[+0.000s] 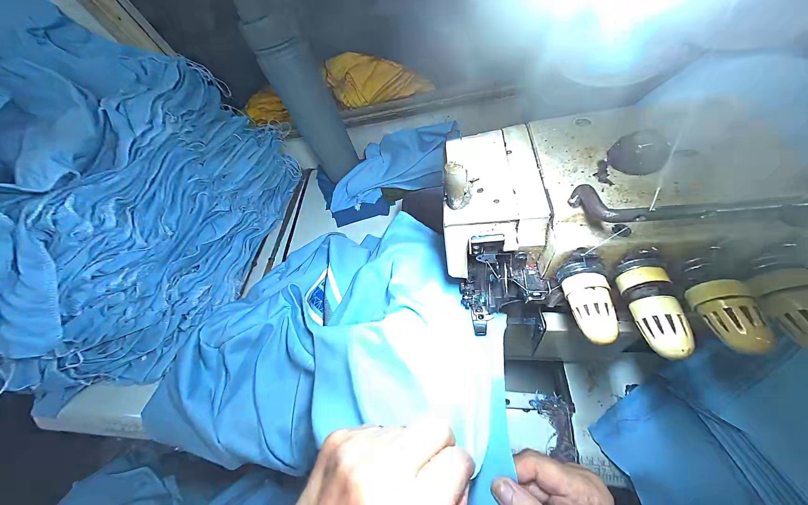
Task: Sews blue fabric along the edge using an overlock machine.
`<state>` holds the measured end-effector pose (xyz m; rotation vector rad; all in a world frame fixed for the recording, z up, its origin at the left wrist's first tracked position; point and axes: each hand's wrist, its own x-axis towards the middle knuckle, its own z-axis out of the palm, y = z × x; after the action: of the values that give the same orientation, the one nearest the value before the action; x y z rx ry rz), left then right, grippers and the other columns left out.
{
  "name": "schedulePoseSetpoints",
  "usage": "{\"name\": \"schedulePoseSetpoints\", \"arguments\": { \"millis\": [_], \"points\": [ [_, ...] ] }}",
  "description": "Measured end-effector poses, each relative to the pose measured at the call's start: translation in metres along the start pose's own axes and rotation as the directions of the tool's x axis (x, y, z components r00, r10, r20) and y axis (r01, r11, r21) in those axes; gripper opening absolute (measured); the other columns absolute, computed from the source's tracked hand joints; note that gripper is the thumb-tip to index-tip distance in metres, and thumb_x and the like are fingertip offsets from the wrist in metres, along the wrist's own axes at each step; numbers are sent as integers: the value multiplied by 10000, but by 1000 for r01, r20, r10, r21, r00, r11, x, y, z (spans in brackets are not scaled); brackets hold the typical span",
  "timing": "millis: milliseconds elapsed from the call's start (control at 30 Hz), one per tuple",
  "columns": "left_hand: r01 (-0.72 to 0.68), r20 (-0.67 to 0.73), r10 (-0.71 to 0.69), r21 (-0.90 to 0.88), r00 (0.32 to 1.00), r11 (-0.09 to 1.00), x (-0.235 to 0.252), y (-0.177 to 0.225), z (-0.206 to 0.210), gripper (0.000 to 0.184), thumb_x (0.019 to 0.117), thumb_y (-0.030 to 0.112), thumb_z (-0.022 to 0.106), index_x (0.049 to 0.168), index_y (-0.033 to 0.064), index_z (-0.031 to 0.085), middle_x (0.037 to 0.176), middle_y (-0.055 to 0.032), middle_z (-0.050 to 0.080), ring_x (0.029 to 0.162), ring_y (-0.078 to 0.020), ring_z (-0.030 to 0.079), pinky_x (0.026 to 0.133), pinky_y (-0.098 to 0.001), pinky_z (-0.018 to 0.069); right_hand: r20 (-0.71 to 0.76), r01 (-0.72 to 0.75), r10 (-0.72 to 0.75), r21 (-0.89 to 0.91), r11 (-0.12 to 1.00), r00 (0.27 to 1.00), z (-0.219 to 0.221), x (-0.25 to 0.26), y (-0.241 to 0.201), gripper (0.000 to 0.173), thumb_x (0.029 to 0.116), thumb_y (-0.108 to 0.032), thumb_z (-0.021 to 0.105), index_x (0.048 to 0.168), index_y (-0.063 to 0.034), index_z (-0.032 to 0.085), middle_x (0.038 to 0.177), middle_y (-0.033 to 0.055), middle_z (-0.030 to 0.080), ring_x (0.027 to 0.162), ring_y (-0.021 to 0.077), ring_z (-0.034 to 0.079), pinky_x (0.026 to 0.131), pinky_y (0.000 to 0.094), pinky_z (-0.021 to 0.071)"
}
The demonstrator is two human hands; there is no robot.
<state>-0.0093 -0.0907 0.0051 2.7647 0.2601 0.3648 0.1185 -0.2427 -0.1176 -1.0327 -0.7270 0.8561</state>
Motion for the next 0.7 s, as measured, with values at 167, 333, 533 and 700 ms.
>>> {"name": "schedulePoseSetpoints", "arguments": {
  "millis": [167, 333, 533, 700],
  "points": [
    [-73, -179, 104, 173, 978, 982, 32, -25, 29, 208, 957, 170, 574, 799, 115, 697, 675, -17, 576, 538, -120, 534, 435, -252, 378, -111, 51, -59, -76, 996, 992, 7, 37, -4, 108, 889, 26, 657, 826, -44, 712, 644, -104, 641, 584, -84, 552, 557, 120, 473],
    [84, -246, -36, 189, 969, 978, 48, -30, 34, 225, 926, 227, 581, 800, 155, 752, 659, 40, 585, 531, -70, 550, 430, -237, 392, -128, 162, -184, -165, 973, 975, 11, 59, 1, 192, 910, -36, 664, 719, -39, 644, 568, -99, 516, 522, -102, 423, 494, 83, 359],
    [110, -212, -71, 178, 975, 978, 40, -14, 31, 206, 924, 157, 566, 852, 113, 753, 705, -25, 622, 561, -130, 586, 441, -261, 421, -60, 83, -93, -154, 985, 994, 8, 35, -11, 86, 886, 56, 617, 837, 32, 684, 649, -45, 648, 584, -84, 545, 563, 112, 467],
    [73, -260, 3, 283, 966, 956, 57, -19, 38, 202, 896, 182, 580, 746, 142, 709, 645, 23, 557, 507, -94, 534, 402, -243, 369, -115, 196, -230, -250, 948, 966, 11, 52, 0, 98, 859, 6, 634, 767, 12, 666, 589, -61, 554, 532, -101, 436, 503, 79, 371]
  ]
}}
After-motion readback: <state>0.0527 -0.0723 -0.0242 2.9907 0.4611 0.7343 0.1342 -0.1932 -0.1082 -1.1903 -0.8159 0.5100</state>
